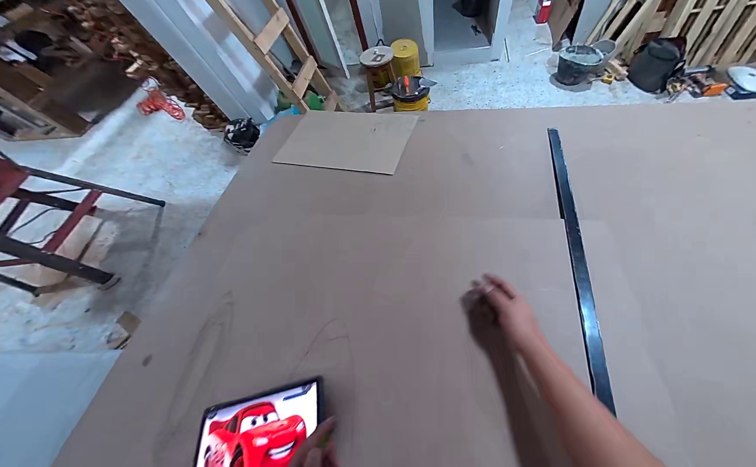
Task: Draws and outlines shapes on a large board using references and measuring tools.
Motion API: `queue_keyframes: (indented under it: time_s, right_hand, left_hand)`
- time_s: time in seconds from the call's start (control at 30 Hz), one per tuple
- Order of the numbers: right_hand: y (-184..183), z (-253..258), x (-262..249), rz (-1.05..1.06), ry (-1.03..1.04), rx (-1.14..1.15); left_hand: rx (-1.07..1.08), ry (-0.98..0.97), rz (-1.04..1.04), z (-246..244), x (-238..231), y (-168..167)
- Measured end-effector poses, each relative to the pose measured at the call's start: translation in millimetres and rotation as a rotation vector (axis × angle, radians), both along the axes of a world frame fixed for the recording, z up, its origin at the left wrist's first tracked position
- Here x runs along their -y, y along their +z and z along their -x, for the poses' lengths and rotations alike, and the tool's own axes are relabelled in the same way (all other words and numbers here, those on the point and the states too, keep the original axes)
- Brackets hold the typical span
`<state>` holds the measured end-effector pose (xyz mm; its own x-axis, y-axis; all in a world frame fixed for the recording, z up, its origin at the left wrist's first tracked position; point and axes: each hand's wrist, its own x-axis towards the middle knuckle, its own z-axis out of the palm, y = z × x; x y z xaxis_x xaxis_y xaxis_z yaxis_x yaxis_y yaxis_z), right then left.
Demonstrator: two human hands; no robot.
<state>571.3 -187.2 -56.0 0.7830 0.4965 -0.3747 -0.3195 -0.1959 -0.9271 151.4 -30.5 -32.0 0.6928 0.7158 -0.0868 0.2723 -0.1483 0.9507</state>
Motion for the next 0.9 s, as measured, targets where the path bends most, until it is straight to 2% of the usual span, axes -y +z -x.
queue_keyframes:
  time_s: [0.1, 0.17, 0.27, 0.4, 0.53, 0.7, 0.9]
  right_hand:
    - [-37, -113, -4, -0.171, -0.321, 0.263]
    - [-60, -157, -18, -0.287, -0.471, 0.417]
    - [-69, -164, -37, -0.28, -0.512, 0.587]
    - [-68, -167, -41, -0.319, -0.463, 0.555]
    - [-68, -174, -39, -0.357, -0.477, 0.519]
    - [-63, -171, -39, -0.37, -0.489, 0.51]
    - [-64, -168, -42, -0.396, -0.488, 0.495]
  left_hand:
    - [0.127, -0.114, 0.005, -124, -9, -24]
    - [0.183, -0.107, -0.062, -214, -24, -41]
    - [0.182, -0.086, -0.102, -333, -49, -60]
    - [0.267, -0.143, -0.012, -443, -83, -81]
    - [0.301, -0.199, -0.052, -472, -98, -89]
    - [0.165, -0.275, -0.147, -462, -87, -78]
    - [0.186, -0.309, -0.17, -455, -87, -78]
